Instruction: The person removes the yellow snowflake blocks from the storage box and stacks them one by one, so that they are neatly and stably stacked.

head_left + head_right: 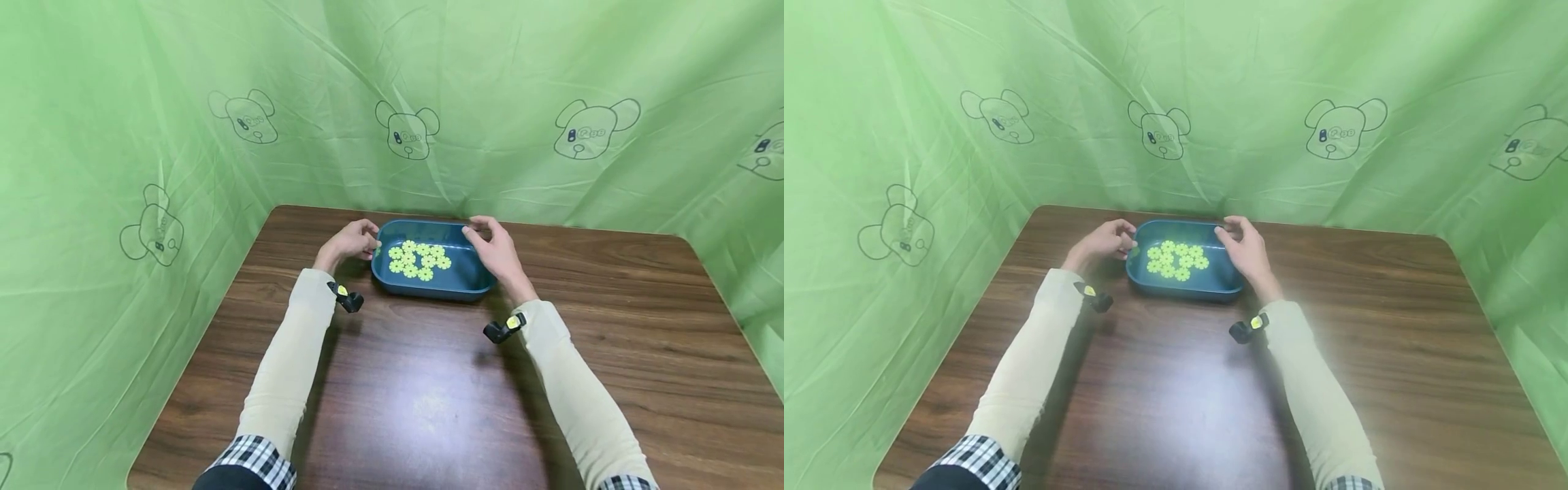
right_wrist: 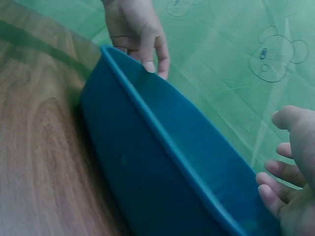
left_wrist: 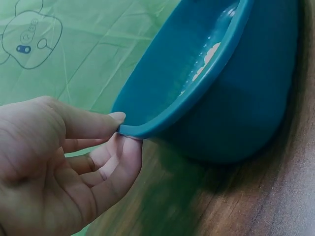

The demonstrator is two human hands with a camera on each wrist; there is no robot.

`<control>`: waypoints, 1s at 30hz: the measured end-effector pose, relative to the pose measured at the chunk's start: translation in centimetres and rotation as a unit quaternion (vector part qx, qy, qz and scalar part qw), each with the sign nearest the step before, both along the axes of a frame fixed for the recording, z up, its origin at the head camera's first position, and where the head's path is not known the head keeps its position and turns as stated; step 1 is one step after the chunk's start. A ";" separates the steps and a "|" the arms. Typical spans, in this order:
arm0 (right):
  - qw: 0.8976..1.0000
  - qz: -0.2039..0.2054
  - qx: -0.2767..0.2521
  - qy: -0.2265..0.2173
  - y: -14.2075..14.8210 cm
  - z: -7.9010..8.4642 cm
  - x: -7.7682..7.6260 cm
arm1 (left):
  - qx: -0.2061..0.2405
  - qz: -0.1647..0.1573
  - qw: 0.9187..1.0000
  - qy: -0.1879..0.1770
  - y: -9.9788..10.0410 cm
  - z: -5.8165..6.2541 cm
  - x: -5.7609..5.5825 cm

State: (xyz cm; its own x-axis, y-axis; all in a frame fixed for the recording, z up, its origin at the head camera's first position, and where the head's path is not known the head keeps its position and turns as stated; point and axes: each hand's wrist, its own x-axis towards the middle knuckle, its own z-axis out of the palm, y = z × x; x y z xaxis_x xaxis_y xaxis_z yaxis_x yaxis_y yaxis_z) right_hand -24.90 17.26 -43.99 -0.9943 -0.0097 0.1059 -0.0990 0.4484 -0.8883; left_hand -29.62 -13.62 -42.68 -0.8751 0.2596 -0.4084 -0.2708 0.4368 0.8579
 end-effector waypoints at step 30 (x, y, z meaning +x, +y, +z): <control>0.938 0.111 0.302 -0.132 -3.5 -2.7 -1.9 | -0.009 -0.015 1.000 -0.021 -0.2 -0.1 -0.5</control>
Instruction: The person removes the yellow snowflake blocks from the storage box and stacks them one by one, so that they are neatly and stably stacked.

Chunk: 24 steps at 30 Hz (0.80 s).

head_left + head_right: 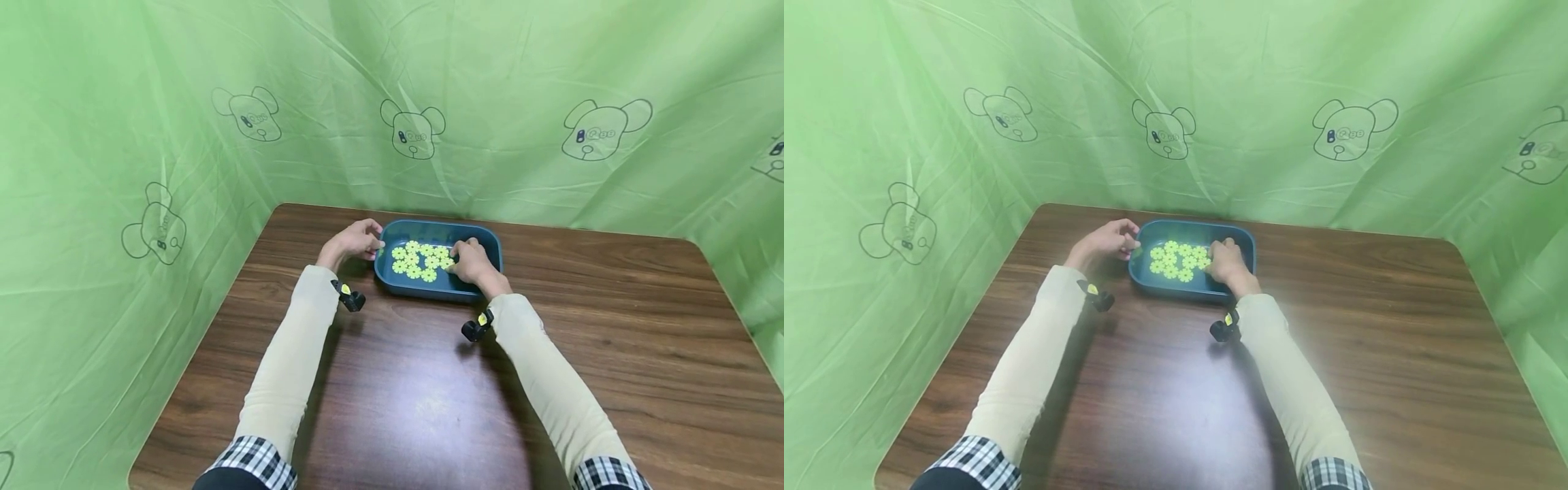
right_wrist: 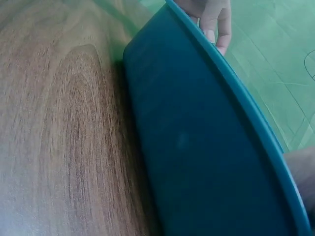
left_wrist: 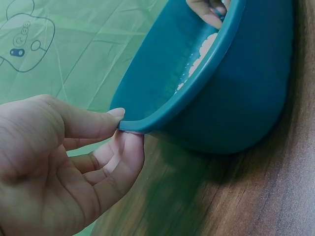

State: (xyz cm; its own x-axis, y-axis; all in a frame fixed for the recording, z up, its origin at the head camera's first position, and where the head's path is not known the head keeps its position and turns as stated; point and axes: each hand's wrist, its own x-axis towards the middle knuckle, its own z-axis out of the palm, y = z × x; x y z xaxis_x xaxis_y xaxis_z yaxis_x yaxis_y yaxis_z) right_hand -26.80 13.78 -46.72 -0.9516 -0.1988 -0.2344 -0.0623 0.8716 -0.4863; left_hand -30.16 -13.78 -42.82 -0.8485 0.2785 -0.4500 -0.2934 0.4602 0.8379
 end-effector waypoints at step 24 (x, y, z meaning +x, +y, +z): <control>0.981 -0.045 -0.189 0.015 2.1 3.8 1.1 | -0.006 -0.006 1.000 0.000 0.0 0.3 0.1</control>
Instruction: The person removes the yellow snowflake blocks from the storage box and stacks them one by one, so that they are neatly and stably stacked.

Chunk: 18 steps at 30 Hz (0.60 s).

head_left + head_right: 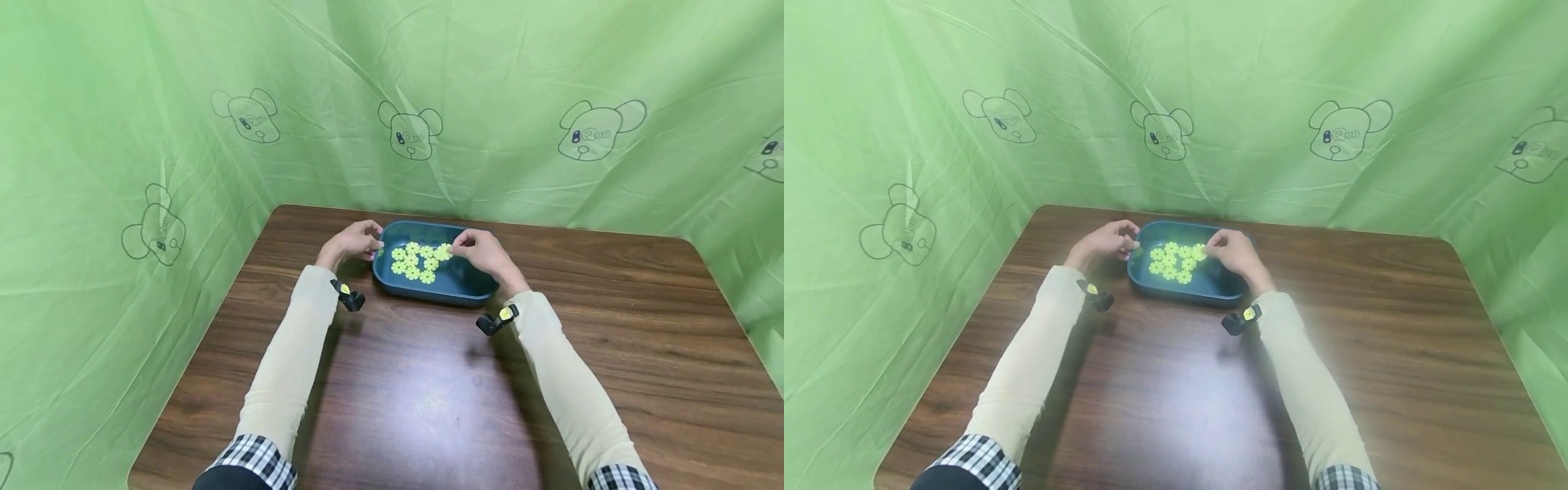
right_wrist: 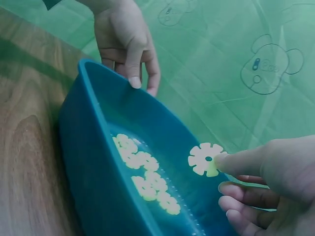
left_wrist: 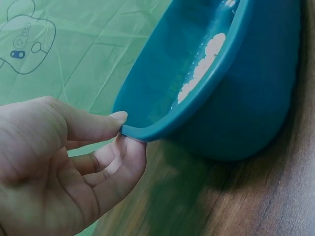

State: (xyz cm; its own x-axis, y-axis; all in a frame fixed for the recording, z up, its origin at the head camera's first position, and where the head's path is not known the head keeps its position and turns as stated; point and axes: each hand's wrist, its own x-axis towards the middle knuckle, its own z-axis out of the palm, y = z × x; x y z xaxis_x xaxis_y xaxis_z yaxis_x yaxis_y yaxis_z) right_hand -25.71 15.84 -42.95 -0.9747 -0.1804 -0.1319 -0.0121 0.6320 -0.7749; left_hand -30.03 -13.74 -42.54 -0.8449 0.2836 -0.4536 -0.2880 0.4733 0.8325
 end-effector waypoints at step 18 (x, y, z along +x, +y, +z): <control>0.999 -0.022 -0.016 0.032 3.5 1.8 1.1 | 0.002 0.010 1.000 0.002 0.0 0.1 0.0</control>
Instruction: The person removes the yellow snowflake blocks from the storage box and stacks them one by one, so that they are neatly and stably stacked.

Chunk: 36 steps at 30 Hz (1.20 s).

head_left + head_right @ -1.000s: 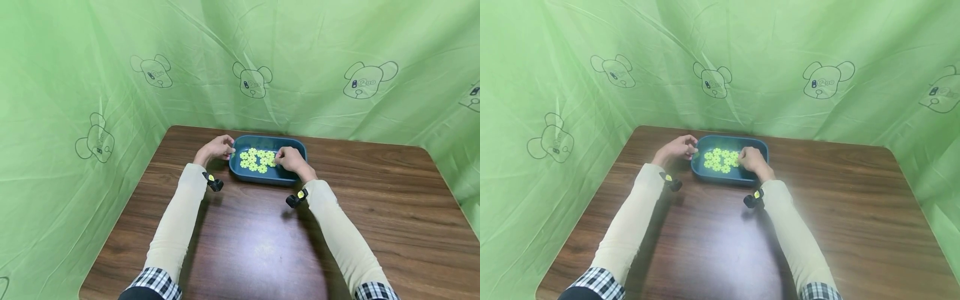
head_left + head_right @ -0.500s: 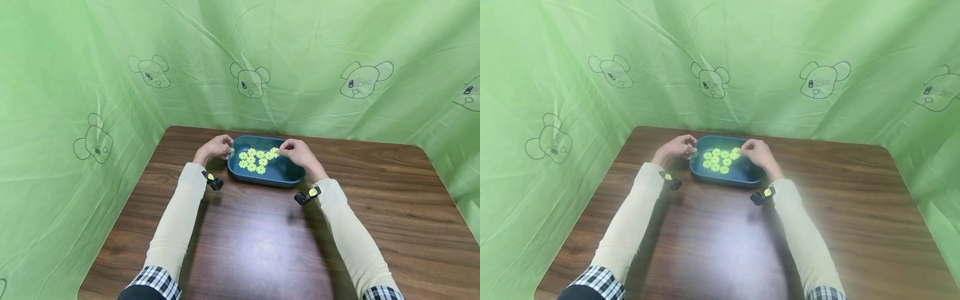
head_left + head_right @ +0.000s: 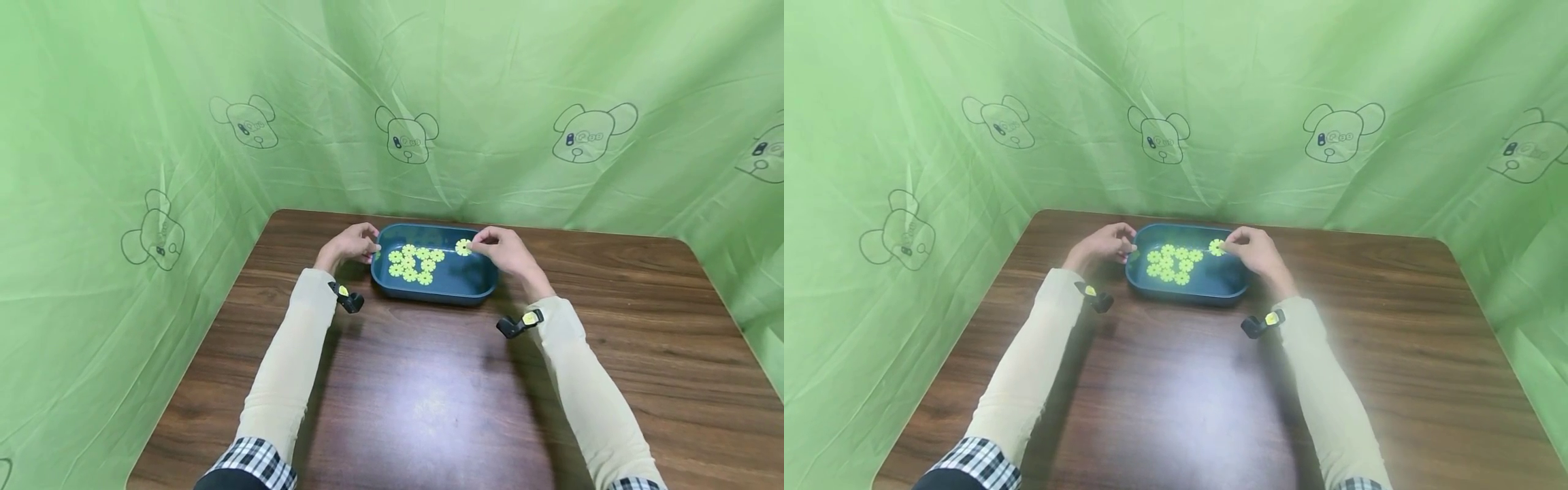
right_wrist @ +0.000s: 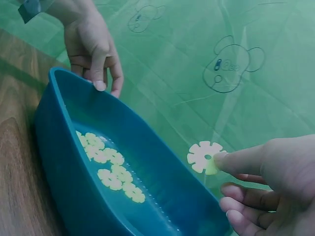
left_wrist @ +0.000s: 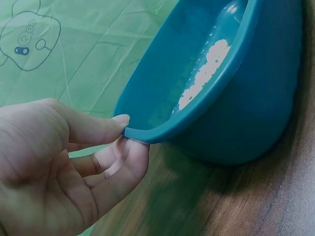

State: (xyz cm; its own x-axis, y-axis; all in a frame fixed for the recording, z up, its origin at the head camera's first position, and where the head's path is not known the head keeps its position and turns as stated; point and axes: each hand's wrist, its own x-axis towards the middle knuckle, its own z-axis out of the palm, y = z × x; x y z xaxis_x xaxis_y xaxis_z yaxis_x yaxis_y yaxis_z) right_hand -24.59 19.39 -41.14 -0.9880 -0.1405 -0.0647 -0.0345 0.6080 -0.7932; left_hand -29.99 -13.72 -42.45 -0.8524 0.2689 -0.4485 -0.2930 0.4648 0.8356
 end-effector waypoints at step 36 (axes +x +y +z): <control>0.996 -0.088 -0.016 -0.026 9.3 -3.2 5.5 | 0.008 -0.002 1.000 -0.006 -0.2 -0.4 -0.2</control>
State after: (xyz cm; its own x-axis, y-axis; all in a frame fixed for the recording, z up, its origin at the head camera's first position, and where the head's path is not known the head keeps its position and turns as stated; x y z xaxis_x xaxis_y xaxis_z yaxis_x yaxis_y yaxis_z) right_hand -19.06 28.68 -44.34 -0.9929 0.0315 -0.1146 0.1117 0.5762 -0.8096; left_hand -30.23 -13.91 -42.89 -0.8459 0.2791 -0.4544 -0.3014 0.4527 0.8392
